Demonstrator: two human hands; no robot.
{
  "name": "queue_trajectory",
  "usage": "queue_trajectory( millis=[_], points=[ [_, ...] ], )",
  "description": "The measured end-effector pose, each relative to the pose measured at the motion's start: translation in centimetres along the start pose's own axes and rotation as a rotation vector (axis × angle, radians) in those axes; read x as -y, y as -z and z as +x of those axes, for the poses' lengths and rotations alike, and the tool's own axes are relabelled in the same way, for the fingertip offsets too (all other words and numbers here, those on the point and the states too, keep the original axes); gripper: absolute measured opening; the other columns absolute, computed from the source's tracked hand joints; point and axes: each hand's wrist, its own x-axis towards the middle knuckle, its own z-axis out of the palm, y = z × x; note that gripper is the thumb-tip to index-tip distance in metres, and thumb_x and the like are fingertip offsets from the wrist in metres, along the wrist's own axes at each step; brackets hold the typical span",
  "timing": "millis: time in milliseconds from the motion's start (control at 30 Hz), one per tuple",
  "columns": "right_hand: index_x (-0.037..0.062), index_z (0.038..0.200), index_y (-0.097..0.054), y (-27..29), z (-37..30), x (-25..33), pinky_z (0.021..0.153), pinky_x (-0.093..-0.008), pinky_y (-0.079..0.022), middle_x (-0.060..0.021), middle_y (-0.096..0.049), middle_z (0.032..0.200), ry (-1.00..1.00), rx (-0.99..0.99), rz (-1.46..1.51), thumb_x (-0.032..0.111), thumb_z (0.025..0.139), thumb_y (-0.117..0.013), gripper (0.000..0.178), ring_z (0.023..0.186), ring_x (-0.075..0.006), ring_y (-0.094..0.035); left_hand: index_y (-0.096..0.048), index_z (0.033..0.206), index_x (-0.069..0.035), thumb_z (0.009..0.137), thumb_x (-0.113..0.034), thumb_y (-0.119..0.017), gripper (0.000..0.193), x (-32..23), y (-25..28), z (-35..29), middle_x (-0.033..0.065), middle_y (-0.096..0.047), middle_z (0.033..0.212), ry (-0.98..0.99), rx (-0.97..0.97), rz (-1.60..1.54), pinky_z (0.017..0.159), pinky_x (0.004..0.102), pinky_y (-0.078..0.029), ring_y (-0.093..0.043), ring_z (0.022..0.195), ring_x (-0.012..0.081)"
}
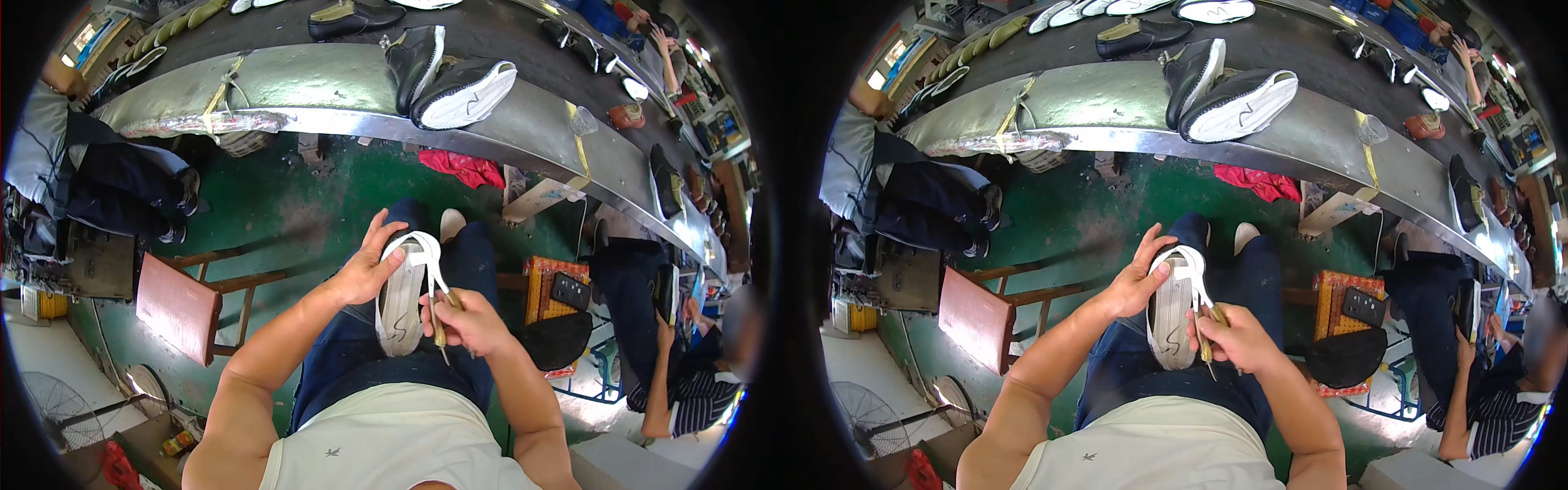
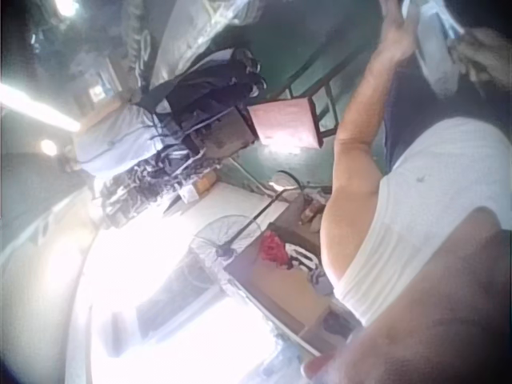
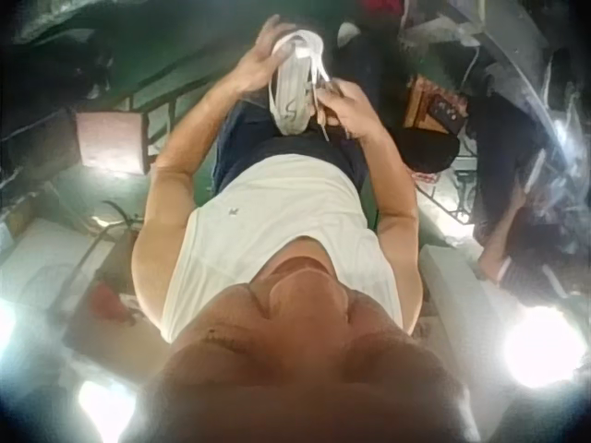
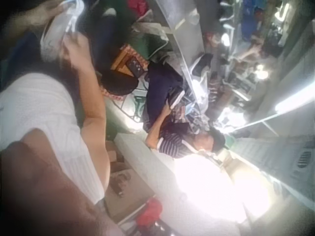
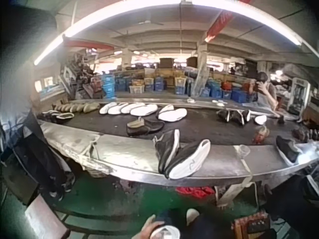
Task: Pulling and securing shoe uppers to a last using industrial pincers.
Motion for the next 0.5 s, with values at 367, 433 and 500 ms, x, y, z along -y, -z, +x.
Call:
queue_trajectory(
  millis=[367,433,500],
  points=[
    [0.0002,0.108,-0.06,2.1,3.5,-1.2,0.074,-0.049,-0.052,-0.0227,-0.066,0.087,0.359,-0.259,-1.074,0.022,0.099,-0.061,0.023,0.082,-0.0439,-0.065,-0.049,0.143,-0.004,0.104,-0.023,-0.059,0.045,1.9,0.6,0.5,0.0101,-0.057,0.135,0.018,-0.003,-0.184,0.109,0.0331,-0.04,-0.052,0.127,0.0185],
    [-0.0004,0.11,-0.06,2.9,5.3,-3.9,0.074,-0.0479,-0.052,-0.0225,-0.067,0.09,0.487,-0.333,-1.088,0.019,0.098,-0.062,0.023,0.083,-0.043,-0.066,-0.05,0.142,-0.004,0.103,-0.021,-0.06,0.044,2.7,0.4,0.8,0.0099,-0.056,0.136,0.004,-0.02,-0.189,0.11,0.033,-0.04,-0.051,0.128,0.0184],
    [-0.0002,0.116,-0.059,3.3,6.1,-5.4,0.077,-0.0488,-0.053,-0.0228,-0.067,0.095,0.639,-0.41,-1.102,0.016,0.096,-0.062,0.026,0.087,-0.0441,-0.066,-0.051,0.141,-0.004,0.103,-0.02,-0.06,0.042,3.0,0.4,1.1,0.01,-0.054,0.141,-0.034,-0.017,-0.193,0.111,0.0338,-0.038,-0.049,0.131,0.0184]
  ],
)
